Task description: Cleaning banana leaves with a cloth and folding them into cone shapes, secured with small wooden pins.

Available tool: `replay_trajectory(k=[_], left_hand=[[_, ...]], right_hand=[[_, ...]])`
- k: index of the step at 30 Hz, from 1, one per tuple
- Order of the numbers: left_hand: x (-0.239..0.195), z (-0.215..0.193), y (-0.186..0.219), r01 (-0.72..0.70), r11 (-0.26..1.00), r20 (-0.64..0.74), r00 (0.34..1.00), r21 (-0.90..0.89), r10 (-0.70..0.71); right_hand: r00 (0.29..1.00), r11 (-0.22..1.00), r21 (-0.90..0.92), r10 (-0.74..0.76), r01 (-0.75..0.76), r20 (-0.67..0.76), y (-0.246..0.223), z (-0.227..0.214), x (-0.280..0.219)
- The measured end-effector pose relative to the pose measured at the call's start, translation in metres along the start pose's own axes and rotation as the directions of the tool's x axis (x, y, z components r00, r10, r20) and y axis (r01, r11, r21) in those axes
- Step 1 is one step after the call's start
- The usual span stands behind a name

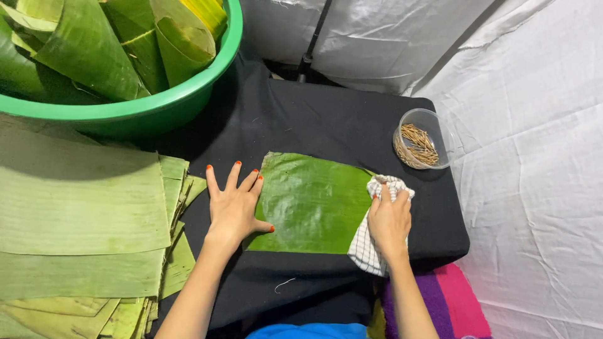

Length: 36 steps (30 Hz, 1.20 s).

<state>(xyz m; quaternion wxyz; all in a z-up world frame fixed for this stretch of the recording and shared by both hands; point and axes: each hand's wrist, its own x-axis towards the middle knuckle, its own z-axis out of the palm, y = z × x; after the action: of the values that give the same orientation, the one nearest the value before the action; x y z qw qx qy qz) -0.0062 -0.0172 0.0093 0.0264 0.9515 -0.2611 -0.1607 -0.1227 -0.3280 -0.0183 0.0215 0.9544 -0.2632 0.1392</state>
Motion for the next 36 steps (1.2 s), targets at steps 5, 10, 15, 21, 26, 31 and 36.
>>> replay_trajectory(k=[5,10,15,21,26,31,36], left_hand=[[-0.002,-0.004,0.003,0.014,1.0,0.032,0.999,0.015,-0.015],[-0.002,-0.008,0.003,0.01,1.0,0.035,0.999,-0.01,-0.009],[-0.004,-0.004,0.001,0.001,1.0,0.025,1.0,-0.021,-0.001],[-0.006,-0.003,0.0,-0.015,0.998,-0.03,0.999,-0.068,0.013],[-0.003,0.004,-0.001,-0.032,0.997,-0.045,0.999,-0.076,0.029],[0.001,0.012,-0.004,-0.042,0.996,-0.068,0.997,-0.077,0.037],[0.001,0.016,-0.002,-0.029,0.997,-0.11,0.994,-0.076,0.021]], right_hand=[[0.994,0.993,0.045,0.107,-0.108,0.026,-0.002,0.017,0.021],[0.99,0.989,0.071,0.125,-0.129,0.059,-0.029,0.009,0.02],[0.994,0.98,0.192,0.039,-0.058,0.101,-0.056,-0.006,0.015],[0.989,0.997,0.037,0.079,-0.074,-0.125,-0.04,0.034,0.025],[0.979,0.985,0.127,-0.09,0.114,-0.182,-0.101,0.032,0.006],[0.964,0.938,0.237,-0.226,0.254,-0.142,-0.168,0.025,-0.012],[0.921,0.874,0.295,-0.381,0.387,-0.077,-0.196,0.028,-0.02]])
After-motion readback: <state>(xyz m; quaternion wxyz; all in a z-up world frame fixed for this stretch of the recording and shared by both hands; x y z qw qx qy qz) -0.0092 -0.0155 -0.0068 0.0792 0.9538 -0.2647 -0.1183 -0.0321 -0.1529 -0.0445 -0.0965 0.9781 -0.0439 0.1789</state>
